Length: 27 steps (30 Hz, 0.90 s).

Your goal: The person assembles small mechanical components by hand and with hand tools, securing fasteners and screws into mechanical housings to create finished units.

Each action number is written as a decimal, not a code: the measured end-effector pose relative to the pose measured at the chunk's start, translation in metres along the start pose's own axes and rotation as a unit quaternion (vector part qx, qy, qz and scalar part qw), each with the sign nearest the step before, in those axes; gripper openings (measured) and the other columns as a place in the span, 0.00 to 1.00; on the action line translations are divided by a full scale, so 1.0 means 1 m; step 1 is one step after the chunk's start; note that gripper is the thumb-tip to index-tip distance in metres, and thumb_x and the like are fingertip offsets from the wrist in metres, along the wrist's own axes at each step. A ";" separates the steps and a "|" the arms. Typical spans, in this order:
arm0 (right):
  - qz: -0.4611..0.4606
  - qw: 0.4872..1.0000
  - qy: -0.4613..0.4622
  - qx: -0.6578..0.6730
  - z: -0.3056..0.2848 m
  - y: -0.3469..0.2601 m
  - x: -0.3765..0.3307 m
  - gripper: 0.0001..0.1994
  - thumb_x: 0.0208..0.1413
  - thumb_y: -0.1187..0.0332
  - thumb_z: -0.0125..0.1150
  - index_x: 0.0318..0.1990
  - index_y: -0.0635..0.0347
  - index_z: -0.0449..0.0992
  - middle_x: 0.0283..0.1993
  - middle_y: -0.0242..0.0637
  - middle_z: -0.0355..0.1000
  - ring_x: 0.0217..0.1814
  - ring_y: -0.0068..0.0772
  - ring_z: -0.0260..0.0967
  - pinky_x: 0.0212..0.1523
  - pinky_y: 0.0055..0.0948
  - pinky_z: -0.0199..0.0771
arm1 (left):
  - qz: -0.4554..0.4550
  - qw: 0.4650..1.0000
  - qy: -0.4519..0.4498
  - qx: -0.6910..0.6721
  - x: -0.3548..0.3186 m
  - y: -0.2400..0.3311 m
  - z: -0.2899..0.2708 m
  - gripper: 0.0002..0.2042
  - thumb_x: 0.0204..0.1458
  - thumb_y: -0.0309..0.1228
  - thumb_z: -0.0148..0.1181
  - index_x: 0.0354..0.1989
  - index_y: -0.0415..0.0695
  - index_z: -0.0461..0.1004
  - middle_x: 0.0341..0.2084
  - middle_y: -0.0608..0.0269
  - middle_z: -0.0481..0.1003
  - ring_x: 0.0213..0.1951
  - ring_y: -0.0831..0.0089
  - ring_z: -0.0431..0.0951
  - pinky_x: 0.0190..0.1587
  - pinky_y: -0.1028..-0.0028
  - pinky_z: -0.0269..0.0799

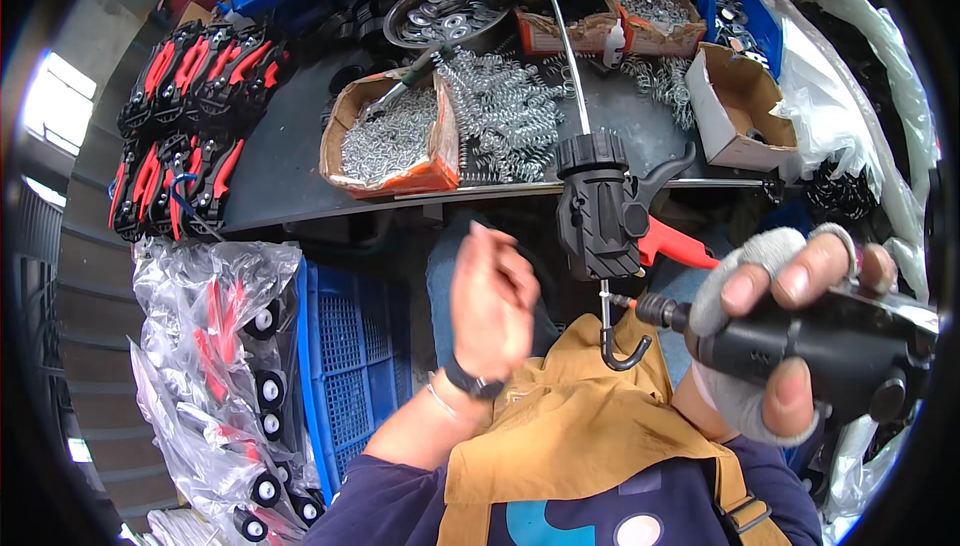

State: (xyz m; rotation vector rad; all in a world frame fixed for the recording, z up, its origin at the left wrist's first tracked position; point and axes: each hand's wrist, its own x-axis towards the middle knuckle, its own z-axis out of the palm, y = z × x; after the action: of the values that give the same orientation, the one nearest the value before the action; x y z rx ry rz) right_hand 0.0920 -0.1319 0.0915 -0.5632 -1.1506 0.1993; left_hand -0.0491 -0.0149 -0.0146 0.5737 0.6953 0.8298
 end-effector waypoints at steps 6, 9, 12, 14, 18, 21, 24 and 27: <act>0.028 0.999 -0.035 -0.004 -0.004 0.021 0.000 0.35 0.50 0.69 0.64 0.65 0.57 0.54 0.44 0.43 0.65 0.41 0.40 0.70 0.31 0.26 0.76 | 0.106 0.918 -0.143 0.354 0.039 0.004 -0.011 0.20 0.60 0.47 0.54 0.31 0.39 0.71 0.22 0.68 0.69 0.25 0.82 0.64 0.26 0.75 0.63; 0.062 0.996 -0.016 -0.054 -0.003 0.026 -0.003 0.36 0.50 0.69 0.64 0.65 0.57 0.54 0.44 0.43 0.65 0.40 0.39 0.70 0.31 0.29 0.77 | 0.079 0.845 -0.176 0.499 0.042 0.006 0.011 0.29 0.56 0.53 0.58 0.17 0.36 0.70 0.11 0.68 0.63 0.20 0.83 0.59 0.22 0.73 0.59; 0.092 0.994 0.018 -0.049 0.003 0.029 -0.006 0.34 0.50 0.69 0.63 0.64 0.59 0.55 0.42 0.44 0.66 0.37 0.39 0.71 0.31 0.32 0.79 | 0.034 0.889 -0.161 0.426 0.039 0.002 0.019 0.30 0.53 0.54 0.60 0.13 0.37 0.70 0.09 0.72 0.60 0.18 0.85 0.57 0.19 0.75 0.54; 0.092 0.995 0.000 -0.030 -0.001 0.034 -0.005 0.34 0.49 0.66 0.67 0.60 0.59 0.55 0.36 0.45 0.70 0.34 0.35 0.72 0.40 0.35 0.76 | 0.050 0.908 -0.150 0.388 0.042 -0.005 0.016 0.30 0.54 0.53 0.60 0.12 0.37 0.71 0.09 0.75 0.61 0.18 0.87 0.57 0.18 0.76 0.53; 0.134 0.987 0.052 -0.075 0.012 0.035 -0.003 0.35 0.49 0.64 0.68 0.61 0.62 0.54 0.38 0.48 0.71 0.33 0.35 0.72 0.39 0.34 0.77 | 0.043 0.908 -0.136 0.394 0.040 -0.004 0.016 0.29 0.54 0.52 0.60 0.13 0.37 0.71 0.10 0.75 0.61 0.19 0.88 0.57 0.18 0.77 0.53; 0.082 0.995 0.057 -0.018 0.010 0.036 -0.001 0.34 0.49 0.70 0.63 0.64 0.63 0.54 0.46 0.48 0.67 0.37 0.40 0.71 0.35 0.32 0.77 | 0.037 0.919 -0.143 0.366 0.037 0.002 0.022 0.29 0.54 0.52 0.61 0.13 0.37 0.71 0.09 0.70 0.64 0.18 0.85 0.58 0.19 0.75 0.55; 0.094 0.987 0.120 -0.047 -0.023 0.012 -0.009 0.36 0.49 0.68 0.64 0.64 0.65 0.52 0.49 0.49 0.67 0.37 0.36 0.71 0.35 0.31 0.76 | 0.377 0.714 -0.048 0.588 0.049 0.041 0.009 0.22 0.56 0.43 0.59 0.16 0.38 0.69 0.11 0.60 0.66 0.15 0.69 0.64 0.21 0.66 0.59; 0.121 0.937 0.223 -0.242 -0.089 -0.010 -0.035 0.30 0.52 0.72 0.59 0.62 0.64 0.56 0.50 0.43 0.65 0.36 0.29 0.68 0.34 0.26 0.72 | 0.570 0.498 0.056 0.651 0.100 0.105 -0.009 0.21 0.59 0.43 0.53 0.20 0.39 0.65 0.19 0.53 0.65 0.29 0.52 0.68 0.34 0.59 0.64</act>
State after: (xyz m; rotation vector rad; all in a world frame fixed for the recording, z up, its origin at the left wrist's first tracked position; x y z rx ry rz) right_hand 0.1572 -0.1837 0.0425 -1.1272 -0.6775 -0.0093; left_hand -0.0562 0.1264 0.0202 2.6247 0.9754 1.4617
